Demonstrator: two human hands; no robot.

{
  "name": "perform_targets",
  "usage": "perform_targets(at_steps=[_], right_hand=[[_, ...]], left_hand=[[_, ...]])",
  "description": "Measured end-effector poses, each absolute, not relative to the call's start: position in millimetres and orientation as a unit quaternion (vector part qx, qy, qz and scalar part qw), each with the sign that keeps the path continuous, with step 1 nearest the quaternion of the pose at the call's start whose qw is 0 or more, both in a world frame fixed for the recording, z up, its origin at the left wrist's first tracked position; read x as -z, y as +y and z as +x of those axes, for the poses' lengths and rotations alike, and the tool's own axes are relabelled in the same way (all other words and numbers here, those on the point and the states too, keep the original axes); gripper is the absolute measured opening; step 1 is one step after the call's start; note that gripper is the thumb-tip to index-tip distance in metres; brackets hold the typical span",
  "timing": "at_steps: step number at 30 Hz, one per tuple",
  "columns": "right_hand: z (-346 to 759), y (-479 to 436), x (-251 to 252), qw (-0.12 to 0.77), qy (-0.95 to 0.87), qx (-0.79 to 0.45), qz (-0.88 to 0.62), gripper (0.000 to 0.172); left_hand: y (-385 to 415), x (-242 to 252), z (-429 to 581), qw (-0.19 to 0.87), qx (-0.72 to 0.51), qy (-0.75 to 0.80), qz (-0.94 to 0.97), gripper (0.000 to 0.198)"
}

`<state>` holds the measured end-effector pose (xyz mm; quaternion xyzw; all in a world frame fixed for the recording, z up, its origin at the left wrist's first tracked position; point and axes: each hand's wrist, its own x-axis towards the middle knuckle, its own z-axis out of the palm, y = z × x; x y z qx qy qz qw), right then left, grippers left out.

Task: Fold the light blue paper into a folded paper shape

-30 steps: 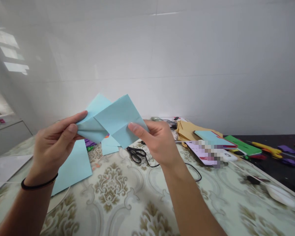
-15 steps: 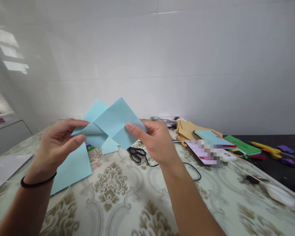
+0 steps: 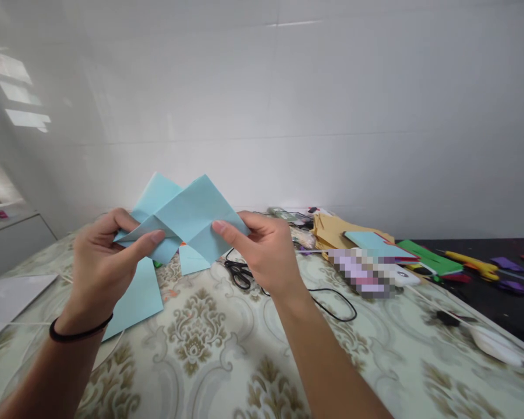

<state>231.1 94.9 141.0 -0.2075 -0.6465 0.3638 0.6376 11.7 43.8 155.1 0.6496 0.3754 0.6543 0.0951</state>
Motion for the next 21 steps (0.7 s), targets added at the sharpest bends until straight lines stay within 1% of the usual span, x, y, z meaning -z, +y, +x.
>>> perform_targets(at_steps=[4, 5, 6, 8, 9, 11, 14, 17, 21], right_hand=[[226.3, 94.1, -141.1, 0.68, -0.61, -0.358, -0.19, 0.011], [226.0, 94.9, -141.0, 0.685, -0.603, -0.364, -0.187, 0.013], [226.0, 95.8, -140.8, 0.687, -0.596, -0.371, -0.188, 0.019], [226.8, 98.1, -140.4, 0.686, -0.588, -0.38, -0.196, 0.028], [227.2, 99.1, -140.3, 0.685, -0.587, -0.381, -0.201, 0.029], [227.9, 100.4, -140.2, 0.685, -0.587, -0.38, -0.206, 0.028], [227.8, 101.0, -139.8, 0.679, -0.591, -0.384, -0.205, 0.024], [227.6, 102.2, -138.7, 0.677, -0.59, -0.383, -0.215, 0.023], [228.5, 106.0, -137.0, 0.689, -0.566, -0.391, -0.23, 0.02]], left_hand=[[45.3, -154.0, 14.3, 0.144, -0.683, 0.366, 0.616, 0.023], [45.7, -154.3, 13.6, 0.157, -0.68, 0.356, 0.622, 0.022], [46.1, -154.6, 12.5, 0.17, -0.673, 0.344, 0.632, 0.024], [47.0, -155.0, 9.5, 0.182, -0.659, 0.326, 0.654, 0.033], [47.5, -155.0, 8.0, 0.177, -0.653, 0.325, 0.66, 0.038], [48.7, -154.6, 5.6, 0.157, -0.647, 0.337, 0.666, 0.043], [50.3, -154.1, 3.1, 0.15, -0.639, 0.347, 0.67, 0.044], [52.0, -154.8, -0.5, 0.181, -0.631, 0.335, 0.676, 0.044], [54.2, -157.0, -8.6, 0.227, -0.608, 0.322, 0.69, 0.051]])
